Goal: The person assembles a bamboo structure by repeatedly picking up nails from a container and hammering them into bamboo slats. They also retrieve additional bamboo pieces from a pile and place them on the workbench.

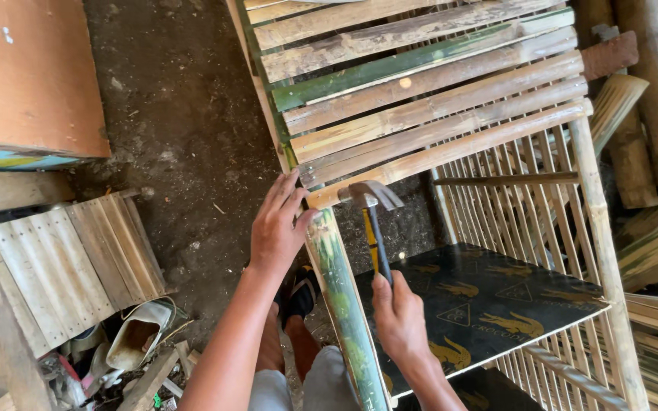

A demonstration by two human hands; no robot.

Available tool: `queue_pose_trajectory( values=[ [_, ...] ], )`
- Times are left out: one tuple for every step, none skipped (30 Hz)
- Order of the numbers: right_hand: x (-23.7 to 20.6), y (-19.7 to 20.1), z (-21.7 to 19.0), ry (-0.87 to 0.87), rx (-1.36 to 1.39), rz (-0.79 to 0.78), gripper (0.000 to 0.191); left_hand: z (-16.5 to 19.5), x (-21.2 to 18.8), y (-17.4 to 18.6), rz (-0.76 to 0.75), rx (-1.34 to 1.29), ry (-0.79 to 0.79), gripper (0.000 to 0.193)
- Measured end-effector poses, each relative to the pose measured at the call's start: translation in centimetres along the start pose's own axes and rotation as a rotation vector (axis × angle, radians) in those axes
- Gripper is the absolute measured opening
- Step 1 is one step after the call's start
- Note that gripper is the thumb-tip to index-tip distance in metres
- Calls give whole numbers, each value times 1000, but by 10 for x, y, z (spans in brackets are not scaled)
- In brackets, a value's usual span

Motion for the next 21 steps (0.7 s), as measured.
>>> queue_pose_trajectory(
  values=[
    [-10,6,-18,120,143,15,30,-2,-1,-2,2,-14,1,38],
    [-23,13,-36,238,286,30,28,-3,-1,-4,4,-23,7,37],
    [-35,19,-53,353,427,44,27,-5,-1,-5,5,-34,16,35],
    [-38,20,-67,440,452,87,28,-6,-1,-8,3,-42,30,33],
    [-40,20,-79,528,481,132,30,-6,-1,-7,15,-42,25,34],
    [-40,22,-89,620,507,183,32,-5,-1,-6,31,-45,17,34],
    [-25,7,-86,463,297,112,31,-4,0,-5,45,-47,9,35],
    [-12,-4,-78,311,87,44,30,-6,-1,-4,30,-61,37,34],
    [-1,-12,-68,166,-126,-20,29,-7,1,-3,25,-80,63,33],
    [-2,-7,-66,187,-36,6,28,-8,0,-2,9,-97,91,32],
    [-2,1,-64,215,58,39,27,-8,1,-1,0,-138,117,35],
    [-4,5,-61,243,158,67,26,-9,1,1,-11,-173,142,38],
    [-14,11,-64,380,279,109,27,-11,0,1,-33,-209,177,41],
    [-18,16,-67,512,394,152,28,-10,0,1,-51,-260,188,41],
    [-26,21,-68,639,508,199,28,-11,-1,1,-74,-312,198,40],
    [-15,7,-61,504,256,127,27,-11,0,0,-95,-367,211,39],
    [-6,-8,-52,360,9,50,27,-13,0,5,-52,-406,212,40],
    [-1,-17,-41,223,-236,-22,27,-14,2,11,-1,-447,206,40],
    [3,-17,-47,272,-184,-1,26,-15,4,18,60,-484,190,41],
    [2,-16,-54,320,-122,24,24,-18,8,25,108,-438,188,39],
    [5,-12,-61,377,-73,51,23,-19,20,29,169,-402,187,38]
  ],
)
Point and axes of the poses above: each hand's wrist, its own x-axis towards the middle knuckle, its own y-axis out of the back of the hand, z = x × y, the point moved 8 cm from there along x, towards the middle knuckle
